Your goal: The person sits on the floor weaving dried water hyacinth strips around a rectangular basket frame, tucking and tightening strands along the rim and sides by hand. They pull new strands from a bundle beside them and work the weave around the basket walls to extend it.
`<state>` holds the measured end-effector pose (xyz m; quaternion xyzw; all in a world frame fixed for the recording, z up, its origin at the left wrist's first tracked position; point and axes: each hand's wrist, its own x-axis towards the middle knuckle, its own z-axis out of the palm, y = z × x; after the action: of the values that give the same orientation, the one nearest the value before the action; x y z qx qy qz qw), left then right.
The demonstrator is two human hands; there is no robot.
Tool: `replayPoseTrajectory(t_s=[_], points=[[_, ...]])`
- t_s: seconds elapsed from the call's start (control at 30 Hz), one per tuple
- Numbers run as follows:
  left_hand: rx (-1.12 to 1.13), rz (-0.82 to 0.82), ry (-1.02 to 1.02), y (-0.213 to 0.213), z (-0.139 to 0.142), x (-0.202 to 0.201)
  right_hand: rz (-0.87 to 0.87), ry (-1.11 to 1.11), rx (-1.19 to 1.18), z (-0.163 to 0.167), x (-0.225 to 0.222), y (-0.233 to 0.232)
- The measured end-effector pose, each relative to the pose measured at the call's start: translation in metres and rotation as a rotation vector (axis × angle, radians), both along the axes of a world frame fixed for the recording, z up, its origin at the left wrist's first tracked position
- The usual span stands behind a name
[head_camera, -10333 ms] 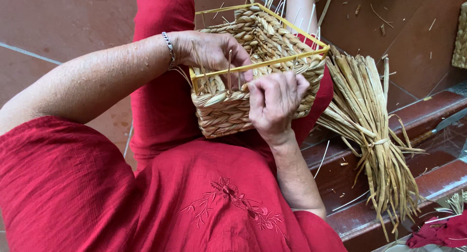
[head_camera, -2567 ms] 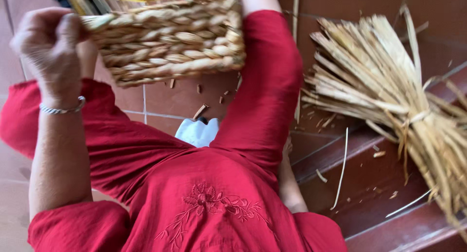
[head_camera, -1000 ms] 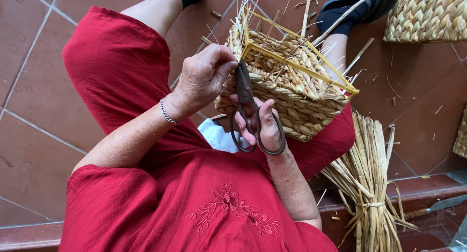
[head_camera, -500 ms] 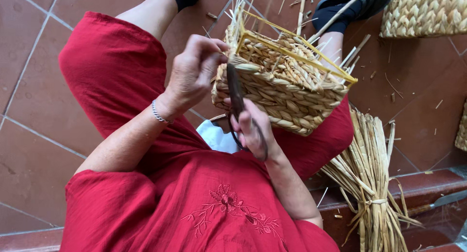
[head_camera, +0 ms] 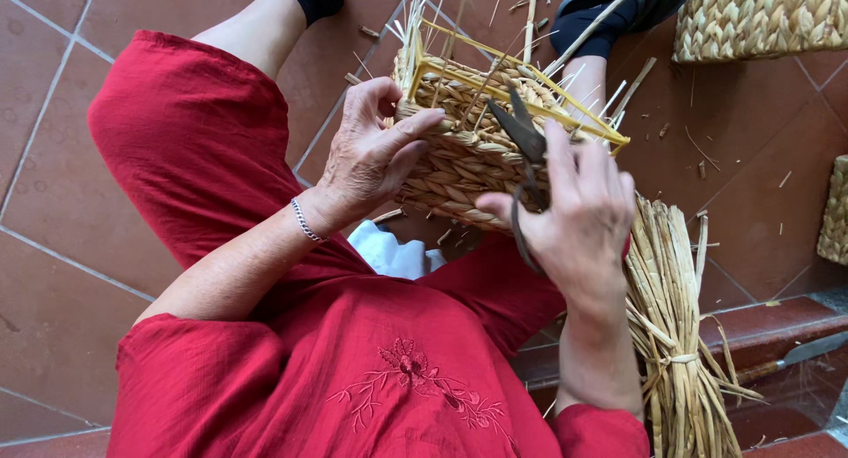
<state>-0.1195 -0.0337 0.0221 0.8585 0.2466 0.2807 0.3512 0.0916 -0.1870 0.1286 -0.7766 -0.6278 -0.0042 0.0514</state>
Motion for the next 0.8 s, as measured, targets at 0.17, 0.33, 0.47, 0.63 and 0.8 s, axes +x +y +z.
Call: replayPoseTrajectory(t_s=[0.17,0.33,0.47,0.63,0.8], points=[[-0.012,-0.006,0.014,-0.003,0.001,-0.003,0.104,0.033,0.017,-0.016,0.000,0.026],[-0.030,-0.007,-0.002,-0.004,0.002,-0.002,0.128,0.047,-0.064,-0.018,0.001,0.029],[-0.034,-0.018,-0.002,-0.005,0.003,-0.001,0.140,0.102,-0.080,-0.018,0.005,0.026],[-0.013,-0.014,-0.021,-0.005,0.004,-0.002,0.112,0.114,-0.124,-0.027,0.003,0.025],[0.004,-0.007,-0.018,-0.006,0.001,-0.004,0.113,0.070,-0.107,-0.020,0.011,0.016]])
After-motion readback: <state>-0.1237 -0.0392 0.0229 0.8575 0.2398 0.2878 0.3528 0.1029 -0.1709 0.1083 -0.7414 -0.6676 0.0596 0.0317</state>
